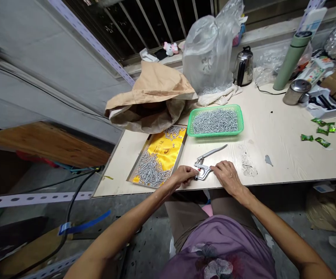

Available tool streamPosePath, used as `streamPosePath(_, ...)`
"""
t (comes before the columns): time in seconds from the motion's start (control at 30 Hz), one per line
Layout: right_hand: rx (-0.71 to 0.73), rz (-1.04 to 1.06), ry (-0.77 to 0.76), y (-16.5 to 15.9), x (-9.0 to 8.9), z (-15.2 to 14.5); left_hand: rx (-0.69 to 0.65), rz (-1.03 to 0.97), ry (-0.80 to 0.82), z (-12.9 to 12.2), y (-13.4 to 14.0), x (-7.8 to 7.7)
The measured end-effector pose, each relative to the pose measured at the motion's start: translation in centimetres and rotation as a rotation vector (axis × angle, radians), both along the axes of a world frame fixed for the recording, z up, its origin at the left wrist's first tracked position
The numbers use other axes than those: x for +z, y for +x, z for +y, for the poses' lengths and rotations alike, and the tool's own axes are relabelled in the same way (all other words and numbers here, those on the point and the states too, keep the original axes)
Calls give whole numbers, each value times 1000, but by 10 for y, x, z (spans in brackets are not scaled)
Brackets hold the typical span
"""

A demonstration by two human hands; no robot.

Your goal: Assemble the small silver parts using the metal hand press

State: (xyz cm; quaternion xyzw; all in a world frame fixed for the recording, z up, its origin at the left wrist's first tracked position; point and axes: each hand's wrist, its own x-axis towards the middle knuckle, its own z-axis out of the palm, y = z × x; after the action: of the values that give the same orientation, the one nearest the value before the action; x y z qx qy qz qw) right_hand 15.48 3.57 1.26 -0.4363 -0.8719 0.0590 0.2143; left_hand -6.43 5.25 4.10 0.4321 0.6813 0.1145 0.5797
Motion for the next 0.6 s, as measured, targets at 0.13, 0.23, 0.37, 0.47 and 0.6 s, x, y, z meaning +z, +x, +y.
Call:
streamPosePath(0.13,-10,-77,10,-2,0,0,-15,-36,-100,0,-2,1)
streamPosePath(0.23,18,-104,-38,0,5,2,-11,-51,-131,-1,-3,-2)
streamPosePath(0.37,82,-132,-146,6,15,20,-17,-57,-148,-2,-4,-6)
streamPosePath(0.47,94,-234,-180,7,21,41,-14,-43,-140,-2,-4,-6)
streamPosePath(0.6,145,-371,-238,1,29,58,-16,-28,-138,-2,-3,-4)
